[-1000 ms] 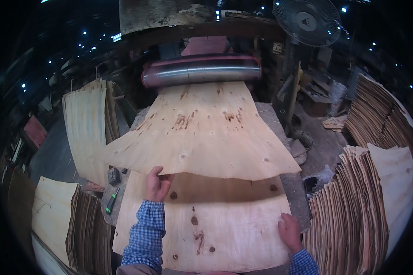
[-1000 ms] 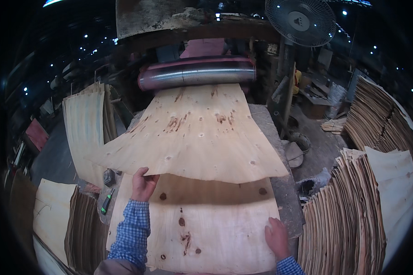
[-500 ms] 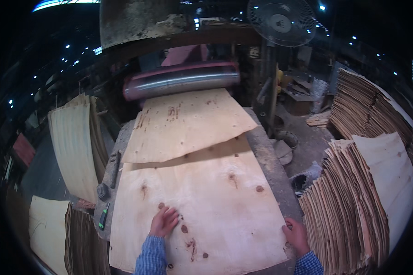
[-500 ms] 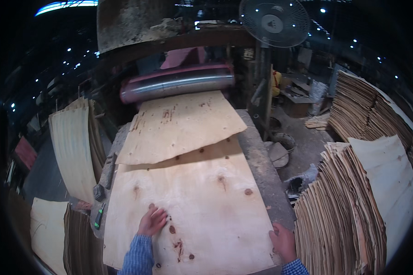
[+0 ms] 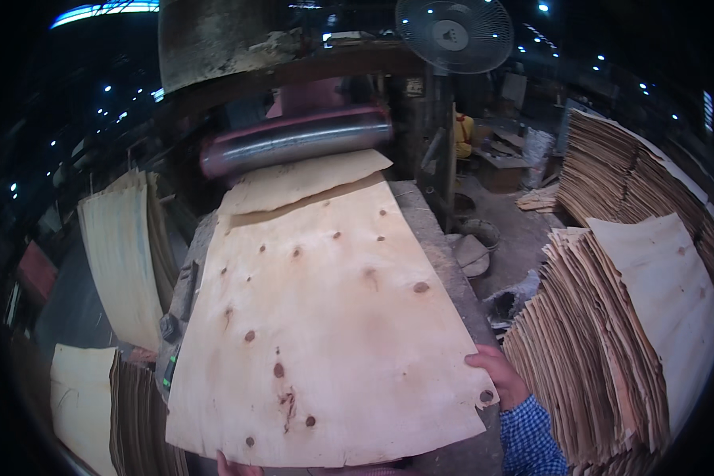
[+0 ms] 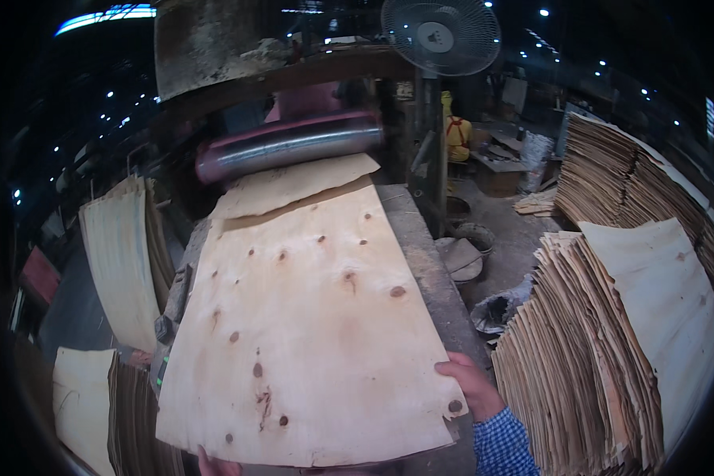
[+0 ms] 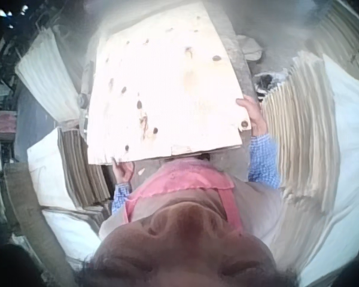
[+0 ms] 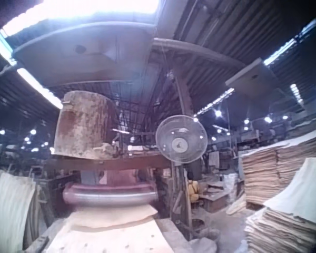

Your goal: The person picks up thin wood veneer sheets from stacks and feeds them one at a time into a mechanical roller machine.

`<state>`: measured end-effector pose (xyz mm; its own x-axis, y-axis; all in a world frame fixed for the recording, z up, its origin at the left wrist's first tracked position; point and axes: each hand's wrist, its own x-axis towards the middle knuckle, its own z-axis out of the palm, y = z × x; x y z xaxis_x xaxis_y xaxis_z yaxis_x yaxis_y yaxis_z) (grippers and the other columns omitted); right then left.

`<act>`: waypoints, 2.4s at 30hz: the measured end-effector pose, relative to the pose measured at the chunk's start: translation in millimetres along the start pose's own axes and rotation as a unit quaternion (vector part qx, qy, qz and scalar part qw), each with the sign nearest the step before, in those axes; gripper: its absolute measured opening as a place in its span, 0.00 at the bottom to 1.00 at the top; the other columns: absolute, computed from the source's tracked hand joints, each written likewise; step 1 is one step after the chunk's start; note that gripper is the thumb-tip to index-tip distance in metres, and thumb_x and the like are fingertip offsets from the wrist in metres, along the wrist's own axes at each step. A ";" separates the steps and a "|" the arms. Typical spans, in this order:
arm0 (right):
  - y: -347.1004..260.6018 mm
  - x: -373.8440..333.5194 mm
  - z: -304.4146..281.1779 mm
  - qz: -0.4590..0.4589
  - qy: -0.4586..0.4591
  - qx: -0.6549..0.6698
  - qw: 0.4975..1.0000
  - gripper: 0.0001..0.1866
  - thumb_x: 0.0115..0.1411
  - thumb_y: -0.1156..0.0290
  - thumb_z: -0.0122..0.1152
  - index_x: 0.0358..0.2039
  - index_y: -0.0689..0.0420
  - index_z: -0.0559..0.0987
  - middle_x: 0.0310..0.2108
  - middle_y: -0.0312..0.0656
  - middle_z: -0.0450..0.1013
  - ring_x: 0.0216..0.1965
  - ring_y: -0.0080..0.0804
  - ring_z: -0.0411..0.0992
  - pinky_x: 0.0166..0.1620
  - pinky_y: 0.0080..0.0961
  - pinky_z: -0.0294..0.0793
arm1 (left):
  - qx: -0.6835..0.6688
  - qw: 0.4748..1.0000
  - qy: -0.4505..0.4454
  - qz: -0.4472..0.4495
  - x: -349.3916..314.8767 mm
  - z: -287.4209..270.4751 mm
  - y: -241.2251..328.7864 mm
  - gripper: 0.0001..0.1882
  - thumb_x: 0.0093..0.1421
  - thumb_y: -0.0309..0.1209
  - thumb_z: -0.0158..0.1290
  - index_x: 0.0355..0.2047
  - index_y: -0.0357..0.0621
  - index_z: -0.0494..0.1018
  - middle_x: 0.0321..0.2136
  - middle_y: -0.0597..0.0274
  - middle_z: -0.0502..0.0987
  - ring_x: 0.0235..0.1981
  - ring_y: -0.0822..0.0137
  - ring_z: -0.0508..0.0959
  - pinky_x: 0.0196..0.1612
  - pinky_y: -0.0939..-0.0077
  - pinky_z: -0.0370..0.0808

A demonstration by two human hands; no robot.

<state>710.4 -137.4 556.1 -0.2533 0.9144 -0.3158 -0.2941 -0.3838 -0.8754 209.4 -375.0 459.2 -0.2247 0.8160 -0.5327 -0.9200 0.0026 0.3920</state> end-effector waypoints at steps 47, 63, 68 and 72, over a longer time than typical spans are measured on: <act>84.9 0.3 17.3 -0.096 0.215 -0.709 0.664 0.17 0.53 0.71 0.59 0.44 0.62 0.76 0.43 0.54 0.75 0.46 0.49 0.73 0.53 0.42 0.68 | 0.221 0.974 -0.006 -0.052 370.0 221.7 -6.5 0.23 0.66 0.44 0.46 0.49 0.35 0.67 0.48 0.53 0.74 0.41 0.60 0.78 0.36 0.71 0.79; -15.7 27.5 35.4 0.022 -0.020 -0.093 0.995 0.20 0.57 0.75 0.53 0.50 0.70 0.72 0.41 0.47 0.76 0.38 0.33 0.76 0.43 0.26 0.75 | 0.197 0.946 -0.010 -0.258 23.2 -91.9 -27.6 0.34 0.64 0.55 0.45 0.58 0.39 0.64 0.53 0.52 0.73 0.52 0.60 0.75 0.47 0.67 0.77; 9.8 23.8 -1.0 0.015 0.018 -0.045 0.999 0.19 0.57 0.75 0.51 0.49 0.68 0.73 0.41 0.47 0.76 0.39 0.34 0.77 0.44 0.28 0.76 | -0.046 0.991 -0.119 0.047 9.0 24.7 -21.5 0.30 0.66 0.47 0.44 0.62 0.44 0.56 0.61 0.54 0.63 0.61 0.53 0.64 0.62 0.51 0.61; 53.7 39.5 -26.4 0.040 0.045 -0.050 0.997 0.19 0.57 0.74 0.52 0.48 0.67 0.74 0.40 0.46 0.77 0.38 0.34 0.77 0.44 0.28 0.76 | 0.068 0.992 -0.096 0.049 38.6 11.4 -15.4 0.29 0.64 0.37 0.45 0.63 0.42 0.54 0.61 0.54 0.63 0.62 0.52 0.63 0.65 0.50 0.57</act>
<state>709.0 -118.5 486.9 -0.1866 0.8908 -0.4144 -0.1813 -0.4458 -0.8766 218.6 -337.0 441.1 -0.2326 0.9114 -0.3395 -0.8425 -0.0144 0.5385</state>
